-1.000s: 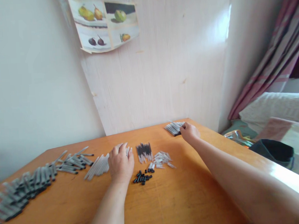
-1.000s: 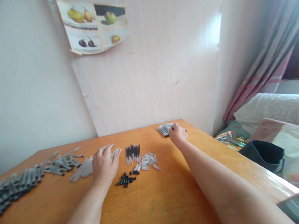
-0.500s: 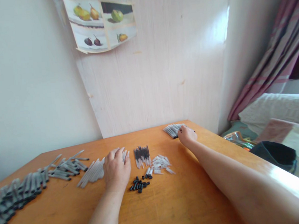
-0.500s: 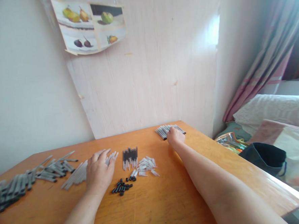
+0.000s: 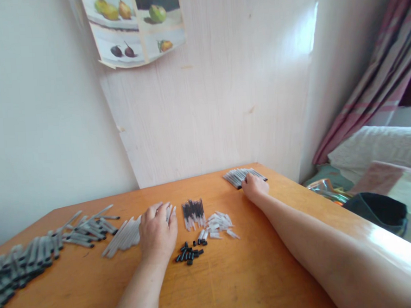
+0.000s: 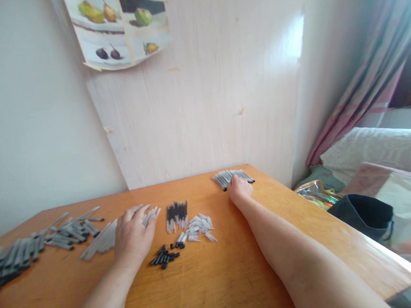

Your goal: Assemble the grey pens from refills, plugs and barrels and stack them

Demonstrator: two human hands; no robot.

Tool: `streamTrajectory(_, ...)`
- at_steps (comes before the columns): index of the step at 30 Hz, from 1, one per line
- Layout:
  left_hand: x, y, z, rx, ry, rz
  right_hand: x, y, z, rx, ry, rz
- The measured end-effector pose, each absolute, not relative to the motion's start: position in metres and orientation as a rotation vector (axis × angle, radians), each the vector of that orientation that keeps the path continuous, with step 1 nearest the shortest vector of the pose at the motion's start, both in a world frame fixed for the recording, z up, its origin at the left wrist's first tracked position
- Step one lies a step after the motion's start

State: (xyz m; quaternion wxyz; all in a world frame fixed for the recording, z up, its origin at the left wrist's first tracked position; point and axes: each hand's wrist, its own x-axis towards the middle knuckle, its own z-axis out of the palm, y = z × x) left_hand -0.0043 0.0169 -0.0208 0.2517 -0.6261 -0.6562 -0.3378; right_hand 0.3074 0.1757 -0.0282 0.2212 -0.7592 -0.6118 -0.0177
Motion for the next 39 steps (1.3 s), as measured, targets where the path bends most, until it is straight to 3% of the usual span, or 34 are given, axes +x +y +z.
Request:
streamTrajectory(22,-0.005,0.016,-0.017,-1.709,-1.797,-0.968,0.322,0.169,-0.026,-2.096,-1.507,0.102)
streamTrajectory(39,-0.009,0.014,-0.015,-1.741,-1.992,-0.965,0.267,0.14,0.011,-1.55,-1.886,0.118)
